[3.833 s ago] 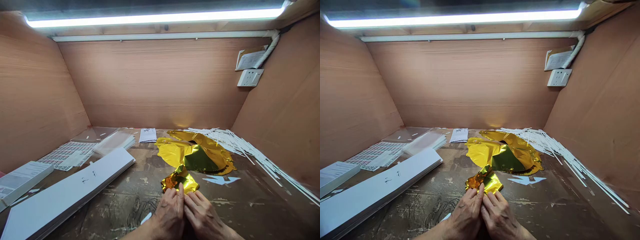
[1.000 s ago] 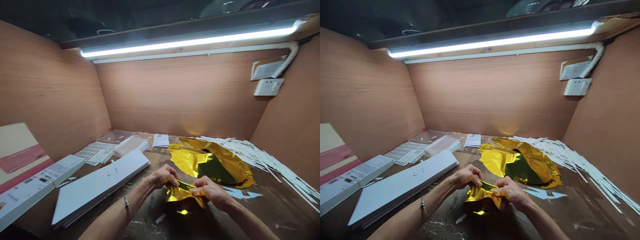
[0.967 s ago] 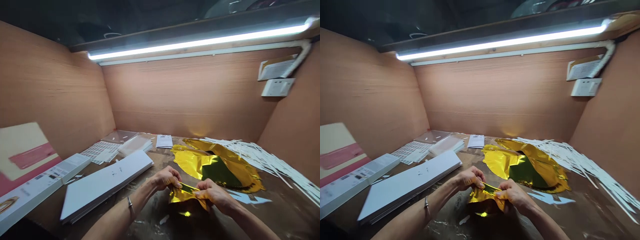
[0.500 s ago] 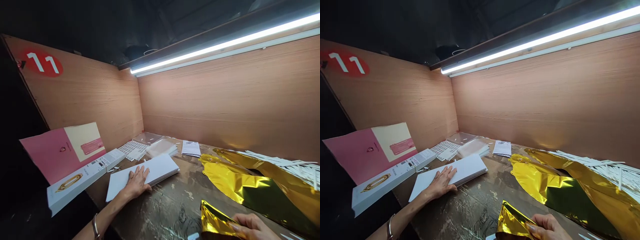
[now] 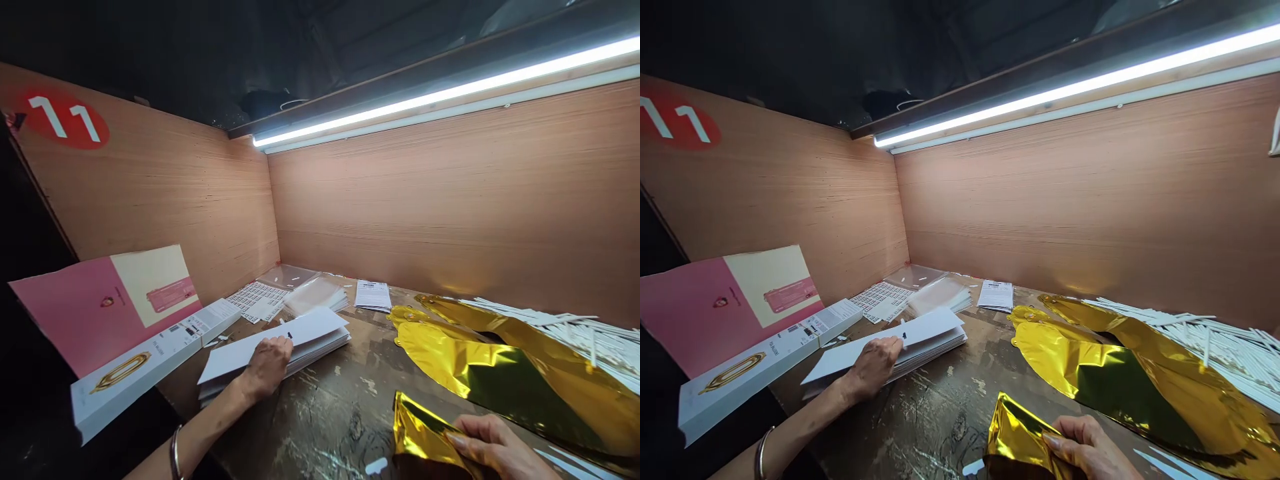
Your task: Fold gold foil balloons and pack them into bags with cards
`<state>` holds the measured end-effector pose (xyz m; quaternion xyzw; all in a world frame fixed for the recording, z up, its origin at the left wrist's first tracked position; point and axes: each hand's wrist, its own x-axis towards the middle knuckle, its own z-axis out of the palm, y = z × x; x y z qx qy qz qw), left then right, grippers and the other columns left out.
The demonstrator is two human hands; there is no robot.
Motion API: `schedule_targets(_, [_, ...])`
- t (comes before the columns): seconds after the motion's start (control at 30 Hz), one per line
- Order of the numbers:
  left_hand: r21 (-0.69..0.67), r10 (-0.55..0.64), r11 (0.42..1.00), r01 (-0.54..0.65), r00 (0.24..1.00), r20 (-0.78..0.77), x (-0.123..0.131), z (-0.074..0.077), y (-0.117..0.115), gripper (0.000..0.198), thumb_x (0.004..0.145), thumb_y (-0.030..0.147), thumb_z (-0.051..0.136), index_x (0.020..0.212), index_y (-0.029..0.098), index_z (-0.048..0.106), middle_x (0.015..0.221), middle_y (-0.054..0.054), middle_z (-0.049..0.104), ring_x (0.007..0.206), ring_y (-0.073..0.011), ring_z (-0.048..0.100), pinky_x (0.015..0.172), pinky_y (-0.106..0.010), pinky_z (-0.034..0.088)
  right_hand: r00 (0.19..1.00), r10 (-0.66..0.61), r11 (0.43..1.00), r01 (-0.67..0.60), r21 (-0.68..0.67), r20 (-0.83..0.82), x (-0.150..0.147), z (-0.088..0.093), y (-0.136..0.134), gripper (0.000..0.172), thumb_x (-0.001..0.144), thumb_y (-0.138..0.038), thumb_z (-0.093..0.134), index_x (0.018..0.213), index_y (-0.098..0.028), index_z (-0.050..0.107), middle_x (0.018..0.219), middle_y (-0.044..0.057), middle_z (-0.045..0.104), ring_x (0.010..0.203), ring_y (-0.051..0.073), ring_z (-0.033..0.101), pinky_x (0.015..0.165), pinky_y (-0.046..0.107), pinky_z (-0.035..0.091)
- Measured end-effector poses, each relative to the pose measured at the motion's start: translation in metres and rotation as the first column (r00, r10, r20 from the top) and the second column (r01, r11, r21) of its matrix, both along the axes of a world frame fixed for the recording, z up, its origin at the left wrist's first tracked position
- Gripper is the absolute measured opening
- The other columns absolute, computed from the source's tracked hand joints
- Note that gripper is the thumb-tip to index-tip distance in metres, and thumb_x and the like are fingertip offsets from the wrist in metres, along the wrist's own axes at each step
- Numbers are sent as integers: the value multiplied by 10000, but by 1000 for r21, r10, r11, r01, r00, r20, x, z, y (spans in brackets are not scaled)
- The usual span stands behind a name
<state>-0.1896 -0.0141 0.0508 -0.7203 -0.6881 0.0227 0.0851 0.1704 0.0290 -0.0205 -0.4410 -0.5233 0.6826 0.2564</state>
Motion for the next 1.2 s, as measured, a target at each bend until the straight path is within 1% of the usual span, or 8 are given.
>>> schedule_targets(0.2, [237,-382,856,459,872,-307,55,-17,1,290,738,10,305,887,59,549,810,-172,579,750,-252,549,674,-404,414,999,-10,977,1,215,40,24,65,2,307,695,-436,590,641,-134,578,519,-27,484,439,63,394,431,182,313])
schedule_targets(0.3, [298,-375,822,486,855,-359,60,-22,5,292,739,3,312,899,36,553,771,-174,583,704,-249,557,626,-390,423,1000,-24,976,22,218,6,29,77,0,267,703,-404,593,660,-142,581,528,-26,500,450,72,413,442,187,327])
schedule_targets(0.5, [69,-161,981,179,963,-216,30,-14,-4,228,715,-2,386,702,94,592,688,-133,612,654,-254,575,572,-346,409,999,-41,985,36,166,29,23,45,0,354,666,-488,594,623,-137,573,498,-23,492,422,73,408,421,192,310])
schedule_targets(0.7, [-1,-125,992,125,992,27,9,-4,-10,200,776,163,493,601,143,588,658,-56,640,694,-193,592,628,-270,418,998,-55,989,50,139,35,8,21,0,378,586,-508,644,608,-135,588,573,26,600,508,122,524,461,193,356])
schedule_targets(0.83, [135,-199,968,213,974,-108,7,0,-7,231,785,88,412,626,131,574,630,-70,617,626,-197,585,573,-293,430,999,-23,986,17,166,34,8,20,-1,375,630,-498,624,619,-124,604,575,28,595,520,110,511,466,186,352])
schedule_targets(0.9, [292,-329,865,409,900,-286,19,2,-7,246,776,36,353,707,102,580,652,-99,608,615,-213,580,559,-335,439,999,-23,985,18,172,25,13,34,-1,347,658,-470,619,625,-125,600,545,7,563,489,84,473,452,176,334])
schedule_targets(1.07, [398,-667,338,853,515,-539,91,-6,-10,253,764,115,374,879,29,583,831,-179,620,834,-305,581,720,-483,438,984,-139,976,155,153,-113,32,92,-3,272,624,-388,677,701,-141,593,587,-4,553,476,73,457,443,179,340])
schedule_targets(1.2, [388,-781,229,893,406,-475,137,-31,-11,265,742,152,402,881,30,592,839,-168,623,847,-321,579,736,-493,443,988,-139,982,146,124,-61,40,77,-3,297,613,-403,655,591,-135,529,456,-34,471,361,50,391,359,175,290])
